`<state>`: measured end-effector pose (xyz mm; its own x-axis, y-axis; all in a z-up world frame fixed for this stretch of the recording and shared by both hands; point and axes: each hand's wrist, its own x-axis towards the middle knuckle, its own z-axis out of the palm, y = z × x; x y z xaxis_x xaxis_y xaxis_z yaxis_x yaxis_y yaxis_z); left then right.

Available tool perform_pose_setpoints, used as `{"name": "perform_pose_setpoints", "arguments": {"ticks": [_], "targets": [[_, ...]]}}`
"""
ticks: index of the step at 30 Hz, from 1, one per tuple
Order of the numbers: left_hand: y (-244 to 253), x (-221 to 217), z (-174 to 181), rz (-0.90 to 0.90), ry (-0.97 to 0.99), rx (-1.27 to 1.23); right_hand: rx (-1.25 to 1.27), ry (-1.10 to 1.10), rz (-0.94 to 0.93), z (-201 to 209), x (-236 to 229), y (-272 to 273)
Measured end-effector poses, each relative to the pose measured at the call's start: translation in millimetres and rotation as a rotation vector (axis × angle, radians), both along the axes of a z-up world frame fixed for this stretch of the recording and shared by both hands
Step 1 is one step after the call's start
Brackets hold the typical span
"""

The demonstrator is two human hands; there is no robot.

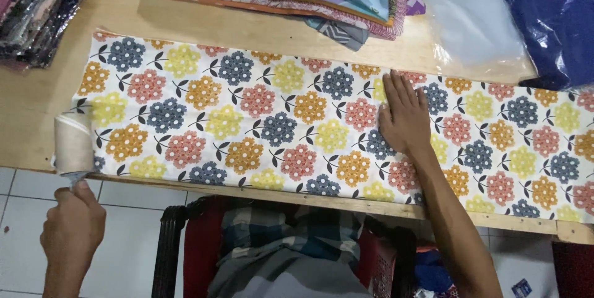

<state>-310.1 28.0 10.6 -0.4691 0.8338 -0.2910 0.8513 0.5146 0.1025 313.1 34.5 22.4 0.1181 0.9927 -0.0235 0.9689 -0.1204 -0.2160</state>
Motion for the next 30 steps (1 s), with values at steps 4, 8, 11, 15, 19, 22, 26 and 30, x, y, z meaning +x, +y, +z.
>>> {"name": "perform_pose_setpoints", "arguments": {"ticks": [4, 8, 11, 15, 19, 22, 26, 30], "targets": [[0.0, -47.3, -33.8, -0.007, 0.149, 0.045, -0.004, 0.000, -0.009, -1.5, 0.6, 0.9], [-3.0, -98.0, -51.9, 0.031, 0.206, 0.118, 0.035, 0.007, 0.010, -3.0, 3.0, -1.3], [-11.5, -102.8, -42.5, 0.019, 0.145, 0.165, 0.062, 0.051, 0.015, 1.1, -1.7, -2.7], [-17.0, -70.1, -23.2, 0.016, -0.021, 0.267, 0.467, 0.570, 0.080, 2.4, 3.6, -7.5], [-39.3, -20.2, -50.5, -0.052, -0.129, 0.377, 0.474, 0.540, 0.037, 22.7, 1.4, -33.5], [-69.9, 86.6, -35.6, -0.211, -0.239, 0.230, 0.428, 0.433, 0.001, 43.4, -24.9, -61.1], [-105.5, 225.3, 1.9, -0.569, -0.420, 0.096, 0.281, 0.449, 0.049, 38.6, -52.4, -100.6], [-135.1, 308.4, 15.9, -0.842, -0.592, -0.090, 0.164, 0.237, 0.074, 18.0, -52.6, -129.0]]}}
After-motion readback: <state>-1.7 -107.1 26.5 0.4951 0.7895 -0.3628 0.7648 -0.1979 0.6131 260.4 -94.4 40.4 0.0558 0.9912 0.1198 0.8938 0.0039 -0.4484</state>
